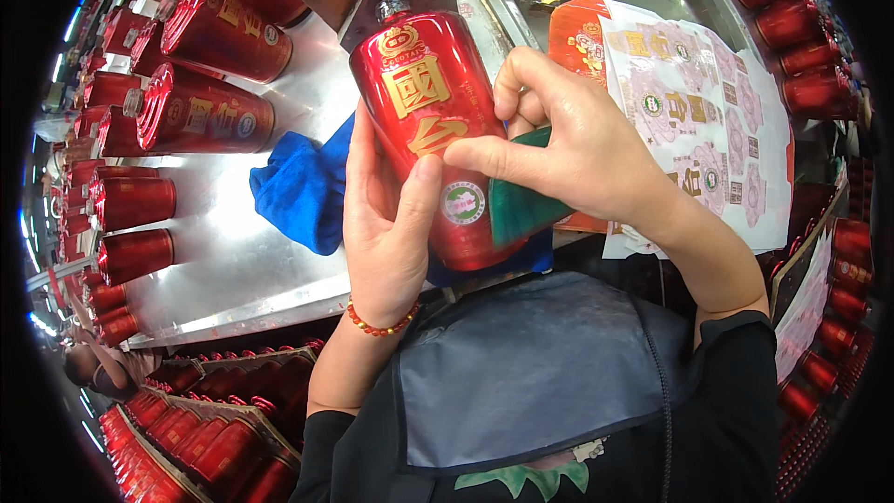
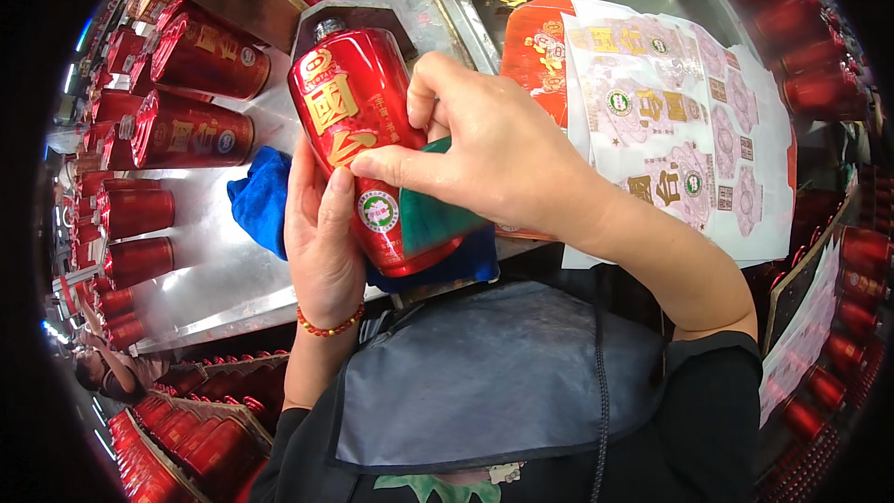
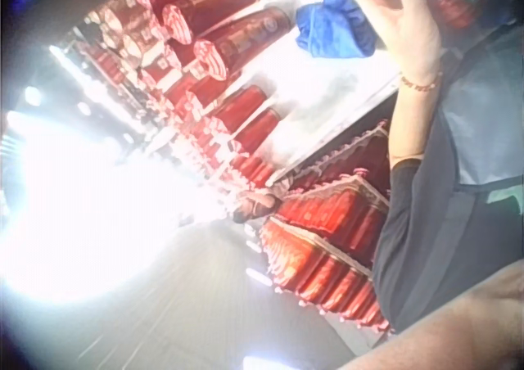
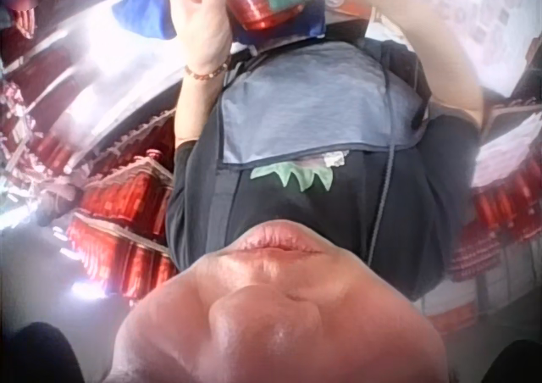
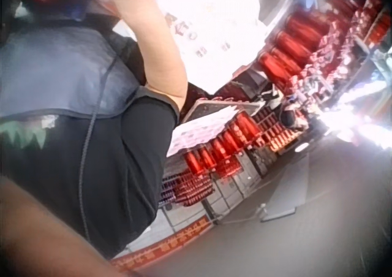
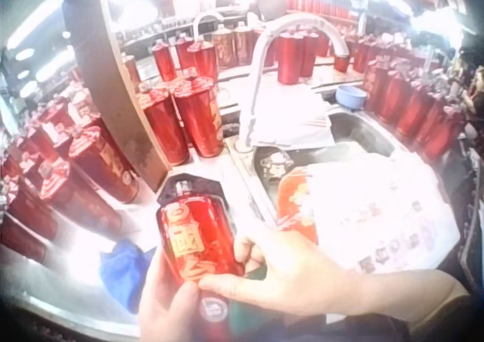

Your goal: The person wipes a red cylindrical container with a green sponge and a blue cloth, then applies a sticker to the container. The person repeats the wiping process on the same container multiple times.

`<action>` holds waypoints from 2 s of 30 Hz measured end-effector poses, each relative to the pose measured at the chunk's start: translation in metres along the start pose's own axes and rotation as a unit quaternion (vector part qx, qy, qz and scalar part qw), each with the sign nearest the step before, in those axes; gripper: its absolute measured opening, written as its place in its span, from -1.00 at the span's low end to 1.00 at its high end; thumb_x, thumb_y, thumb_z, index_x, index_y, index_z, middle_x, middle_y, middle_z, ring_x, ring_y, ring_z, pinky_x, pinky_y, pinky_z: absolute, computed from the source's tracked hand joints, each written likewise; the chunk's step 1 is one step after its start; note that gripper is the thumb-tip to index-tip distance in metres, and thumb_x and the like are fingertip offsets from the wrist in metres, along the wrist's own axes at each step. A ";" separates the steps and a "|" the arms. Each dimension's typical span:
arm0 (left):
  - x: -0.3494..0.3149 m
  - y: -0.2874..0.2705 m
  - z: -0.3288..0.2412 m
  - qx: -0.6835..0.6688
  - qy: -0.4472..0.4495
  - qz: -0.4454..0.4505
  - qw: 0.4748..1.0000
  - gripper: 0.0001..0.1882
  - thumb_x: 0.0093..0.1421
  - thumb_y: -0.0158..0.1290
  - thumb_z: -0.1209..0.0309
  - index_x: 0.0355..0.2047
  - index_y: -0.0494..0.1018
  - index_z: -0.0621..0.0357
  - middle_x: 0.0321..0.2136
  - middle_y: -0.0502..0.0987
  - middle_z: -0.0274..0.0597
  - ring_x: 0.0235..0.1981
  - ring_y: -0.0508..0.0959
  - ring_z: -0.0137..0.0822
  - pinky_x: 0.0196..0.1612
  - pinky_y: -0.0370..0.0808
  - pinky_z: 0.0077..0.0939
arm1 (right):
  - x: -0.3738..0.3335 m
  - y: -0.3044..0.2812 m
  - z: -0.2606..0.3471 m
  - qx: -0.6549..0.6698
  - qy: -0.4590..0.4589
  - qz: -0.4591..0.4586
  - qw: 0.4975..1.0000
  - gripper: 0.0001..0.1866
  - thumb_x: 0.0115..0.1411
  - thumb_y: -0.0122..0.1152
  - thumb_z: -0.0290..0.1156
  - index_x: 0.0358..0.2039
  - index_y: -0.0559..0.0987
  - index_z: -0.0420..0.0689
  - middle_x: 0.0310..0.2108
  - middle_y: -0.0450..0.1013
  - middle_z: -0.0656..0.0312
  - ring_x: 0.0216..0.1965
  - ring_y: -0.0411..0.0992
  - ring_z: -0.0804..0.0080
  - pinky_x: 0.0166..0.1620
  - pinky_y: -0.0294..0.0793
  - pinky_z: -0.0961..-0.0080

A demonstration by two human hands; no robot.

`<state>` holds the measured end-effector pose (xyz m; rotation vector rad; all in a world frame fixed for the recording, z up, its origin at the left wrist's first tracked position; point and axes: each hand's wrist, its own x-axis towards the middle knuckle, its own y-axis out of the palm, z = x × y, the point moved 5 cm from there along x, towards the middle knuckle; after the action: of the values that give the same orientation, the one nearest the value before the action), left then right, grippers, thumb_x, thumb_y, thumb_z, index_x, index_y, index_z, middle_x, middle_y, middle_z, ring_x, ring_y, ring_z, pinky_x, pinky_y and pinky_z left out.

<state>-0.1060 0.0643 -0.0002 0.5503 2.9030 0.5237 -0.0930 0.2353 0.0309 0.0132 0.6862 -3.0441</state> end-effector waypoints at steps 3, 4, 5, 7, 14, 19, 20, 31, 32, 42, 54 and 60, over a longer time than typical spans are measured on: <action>0.000 0.000 0.000 -0.005 -0.010 -0.001 1.000 -0.22 0.38 0.01 0.56 0.48 -0.16 0.26 0.31 0.27 -0.03 0.28 0.37 -0.25 0.32 0.32 -0.32 | 0.001 0.000 -0.005 0.047 0.012 0.024 0.999 -0.63 0.19 0.47 -0.31 -0.38 0.36 -0.09 -0.58 0.41 0.42 -0.51 0.29 0.82 -0.46 0.23 0.74; 0.000 0.000 0.000 -0.005 -0.010 -0.001 1.000 -0.22 0.38 0.01 0.57 0.48 -0.15 0.26 0.31 0.27 -0.04 0.28 0.37 -0.25 0.32 0.32 -0.32 | 0.002 0.001 -0.006 0.073 0.021 0.028 0.997 -0.63 0.19 0.47 -0.30 -0.38 0.36 -0.08 -0.58 0.41 0.43 -0.51 0.29 0.82 -0.46 0.22 0.74; 0.000 0.000 0.001 -0.006 -0.010 -0.002 1.000 -0.21 0.37 0.02 0.58 0.48 -0.15 0.26 0.31 0.27 -0.04 0.27 0.37 -0.25 0.32 0.32 -0.32 | 0.002 0.002 -0.008 0.097 0.029 0.034 0.994 -0.63 0.19 0.47 -0.29 -0.38 0.36 -0.08 -0.57 0.40 0.44 -0.51 0.28 0.82 -0.47 0.22 0.74; 0.000 0.000 0.002 -0.004 -0.007 -0.004 1.000 -0.19 0.35 0.03 0.60 0.48 -0.16 0.25 0.32 0.25 -0.03 0.29 0.35 -0.24 0.33 0.30 -0.31 | 0.002 0.003 -0.009 0.117 0.035 0.041 0.992 -0.64 0.21 0.45 -0.28 -0.38 0.36 -0.08 -0.57 0.40 0.45 -0.51 0.28 0.83 -0.47 0.21 0.74; -0.003 -0.011 0.002 0.013 0.021 0.053 0.998 0.03 0.19 0.19 0.63 0.50 -0.25 0.24 0.38 0.16 0.02 0.36 0.28 -0.16 0.38 0.24 -0.24 | 0.009 -0.024 -0.017 0.138 0.077 0.056 0.986 -0.70 0.34 0.29 -0.15 -0.34 0.50 -0.12 -0.54 0.37 0.51 -0.50 0.25 0.82 -0.45 0.24 0.71; -0.008 -0.030 0.005 0.216 0.102 0.121 0.963 0.40 -0.06 0.51 0.21 0.49 -0.32 0.31 0.48 -0.17 0.13 0.45 0.11 -0.06 0.39 0.21 -0.15 | 0.004 -0.047 0.004 0.086 -0.052 -0.038 0.994 -0.68 0.26 0.37 -0.34 -0.07 0.52 -0.21 -0.27 0.51 0.29 -0.21 0.47 0.68 -0.22 0.48 0.68; -0.009 -0.033 0.002 0.334 0.123 0.121 0.926 0.58 -0.24 0.56 -0.02 0.47 -0.34 0.35 0.49 -0.32 0.23 0.50 -0.08 0.05 0.43 0.11 -0.08 | -0.001 -0.045 0.015 0.075 -0.015 0.022 0.997 -0.48 0.21 0.31 -0.56 0.17 0.38 -0.23 -0.05 0.46 0.24 0.01 0.44 0.53 0.11 0.41 0.60; -0.024 -0.002 -0.012 0.450 0.223 0.060 0.863 0.52 -0.26 0.60 0.18 0.47 -0.28 0.38 0.44 -0.13 0.32 0.46 0.01 0.21 0.44 0.07 -0.08 | -0.023 -0.007 0.079 -0.304 -0.350 -0.007 0.886 -0.63 -0.19 0.37 -0.59 -0.26 0.72 -0.16 -0.36 0.52 0.23 -0.35 0.48 0.30 -0.32 0.45 0.43; -0.024 -0.001 -0.014 0.447 0.222 0.057 0.865 0.49 -0.25 0.59 0.21 0.46 -0.25 0.38 0.44 -0.09 0.33 0.45 0.03 0.22 0.43 0.10 -0.08 | -0.021 -0.008 0.080 -0.309 -0.353 -0.006 0.883 -0.63 -0.19 0.37 -0.60 -0.26 0.72 -0.16 -0.37 0.51 0.23 -0.36 0.47 0.30 -0.32 0.45 0.43; -0.025 -0.003 -0.013 0.455 0.210 0.047 0.864 0.44 -0.22 0.57 0.25 0.45 -0.22 0.42 0.42 -0.07 0.36 0.44 0.08 0.23 0.41 0.17 -0.06 | -0.010 -0.015 0.081 -0.319 -0.356 -0.012 0.878 -0.59 -0.21 0.39 -0.68 -0.25 0.73 -0.14 -0.43 0.50 0.24 -0.41 0.45 0.32 -0.38 0.41 0.45; -0.026 -0.002 -0.010 0.452 0.204 0.036 0.868 0.43 -0.20 0.56 0.22 0.46 -0.21 0.40 0.41 -0.03 0.37 0.42 0.10 0.24 0.40 0.20 -0.05 | -0.009 -0.020 0.082 -0.306 -0.343 0.026 0.888 -0.58 -0.19 0.40 -0.72 -0.21 0.72 -0.19 -0.42 0.51 0.20 -0.43 0.45 0.34 -0.39 0.41 0.49; -0.026 -0.001 -0.011 0.461 0.196 0.042 0.865 0.42 -0.19 0.55 0.21 0.46 -0.21 0.41 0.42 -0.06 0.37 0.44 0.07 0.23 0.42 0.17 -0.05 | -0.002 -0.023 0.081 -0.302 -0.331 0.026 0.894 -0.56 -0.22 0.42 -0.69 -0.22 0.74 -0.17 -0.47 0.46 0.23 -0.44 0.43 0.36 -0.39 0.40 0.49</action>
<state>-0.0844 0.0504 0.0115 0.7248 3.3827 -0.9389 -0.0923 0.2214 0.1137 -0.9316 1.4334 -2.3720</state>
